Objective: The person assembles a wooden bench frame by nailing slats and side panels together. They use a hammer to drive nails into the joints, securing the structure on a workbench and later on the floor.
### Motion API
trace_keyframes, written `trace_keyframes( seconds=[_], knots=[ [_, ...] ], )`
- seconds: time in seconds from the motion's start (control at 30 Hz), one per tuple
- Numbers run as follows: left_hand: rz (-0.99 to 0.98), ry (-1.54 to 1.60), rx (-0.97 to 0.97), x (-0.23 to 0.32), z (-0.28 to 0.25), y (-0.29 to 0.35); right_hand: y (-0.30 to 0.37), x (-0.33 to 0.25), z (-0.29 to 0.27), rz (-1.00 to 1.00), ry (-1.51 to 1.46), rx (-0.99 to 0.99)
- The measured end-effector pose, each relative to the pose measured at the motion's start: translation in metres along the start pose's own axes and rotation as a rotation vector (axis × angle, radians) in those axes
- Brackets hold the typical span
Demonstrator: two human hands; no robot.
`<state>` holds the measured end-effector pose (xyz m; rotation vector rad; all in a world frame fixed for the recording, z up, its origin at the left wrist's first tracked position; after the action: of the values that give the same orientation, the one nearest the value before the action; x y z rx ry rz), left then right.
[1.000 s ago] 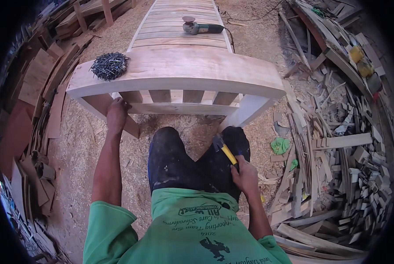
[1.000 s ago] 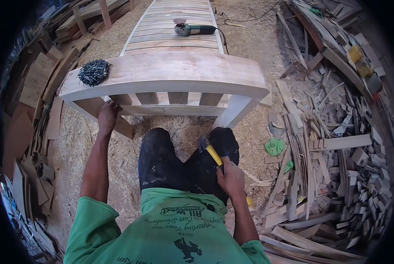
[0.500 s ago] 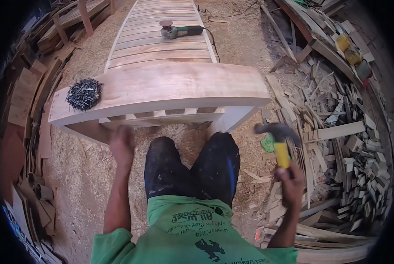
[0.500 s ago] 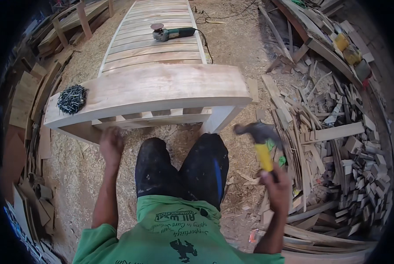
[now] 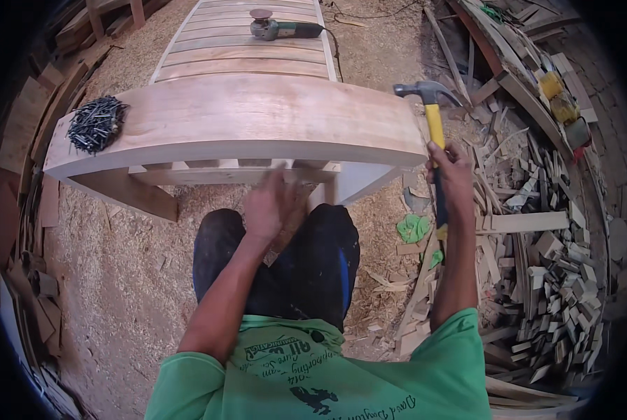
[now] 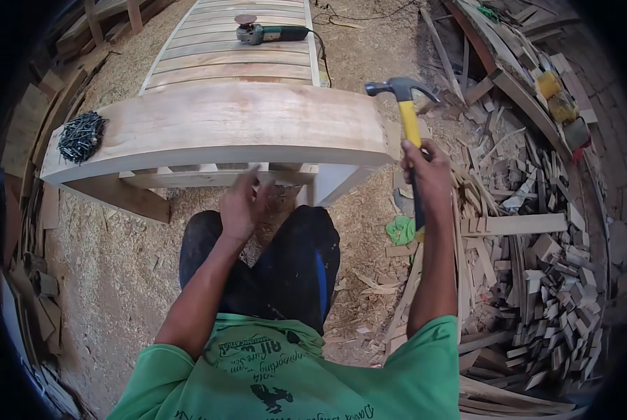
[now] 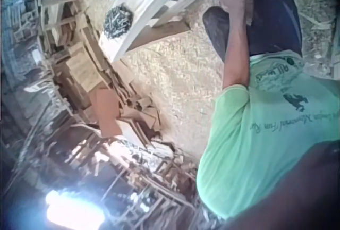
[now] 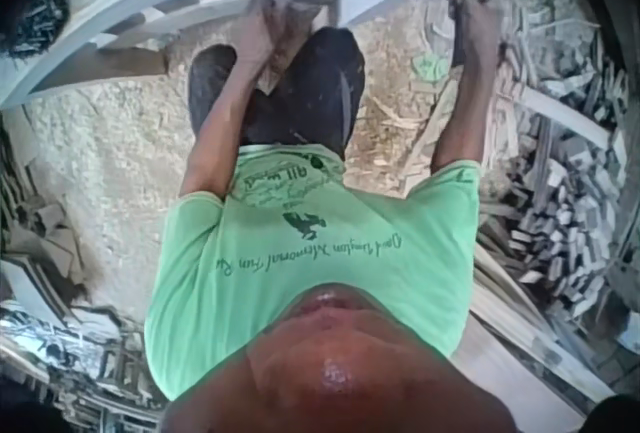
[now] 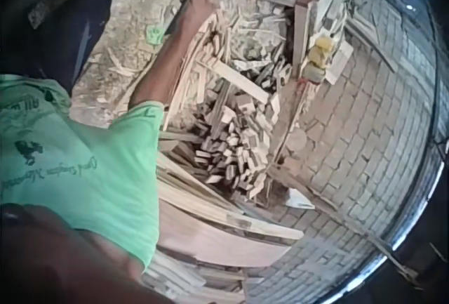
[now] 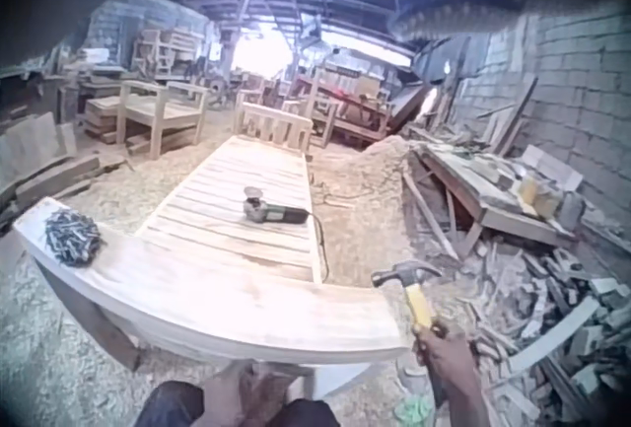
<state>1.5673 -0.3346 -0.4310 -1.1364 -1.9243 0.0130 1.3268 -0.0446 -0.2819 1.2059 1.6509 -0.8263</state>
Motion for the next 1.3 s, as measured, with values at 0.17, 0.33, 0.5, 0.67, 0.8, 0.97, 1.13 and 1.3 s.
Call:
trace_keyframes(
  seconds=[0.17, 0.33, 0.5, 0.67, 0.8, 0.97, 1.13, 1.3],
  knots=[
    [-0.226, -0.162, -0.146, 0.001, 0.043, -0.010, 0.012, 0.031, 0.007, -0.029, -0.166, -0.012],
    [-0.446, -0.148, -0.145, 0.013, 0.081, -0.007, 0.011, 0.056, -0.004, 0.009, -0.186, 0.005],
    [-0.532, -0.073, -0.085, -0.002, 0.104, -0.003, 0.001, 0.073, 0.011, 0.047, -0.131, -0.083],
    [-0.571, -0.082, -0.069, 0.025, 0.093, -0.008, -0.018, 0.095, 0.038, 0.047, -0.097, -0.243],
    [-0.572, -0.117, -0.012, 0.022, 0.095, -0.006, -0.044, 0.097, 0.073, -0.022, -0.066, -0.399],
    [-0.591, -0.083, -0.018, 0.019, 0.100, -0.004, -0.078, 0.094, 0.098, -0.375, -0.218, -0.510],
    [-0.563, -0.127, -0.082, 0.011, 0.106, -0.008, -0.108, 0.087, 0.116, -0.316, -0.121, -0.648],
    [-0.540, -0.111, -0.110, -0.002, 0.108, -0.004, -0.121, 0.082, 0.127, -0.267, -0.015, -0.765]
  ],
)
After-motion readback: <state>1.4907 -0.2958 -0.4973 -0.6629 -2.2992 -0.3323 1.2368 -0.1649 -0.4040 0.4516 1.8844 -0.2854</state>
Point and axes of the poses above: each hand's wrist, its own y-axis away from the middle knuckle, its own z-axis out of the palm, x = y × z, the point moved 6 cm from there along -y, towards the middle knuckle, and after that the axes turned 1 degree about -y, right-handed, at the moved point
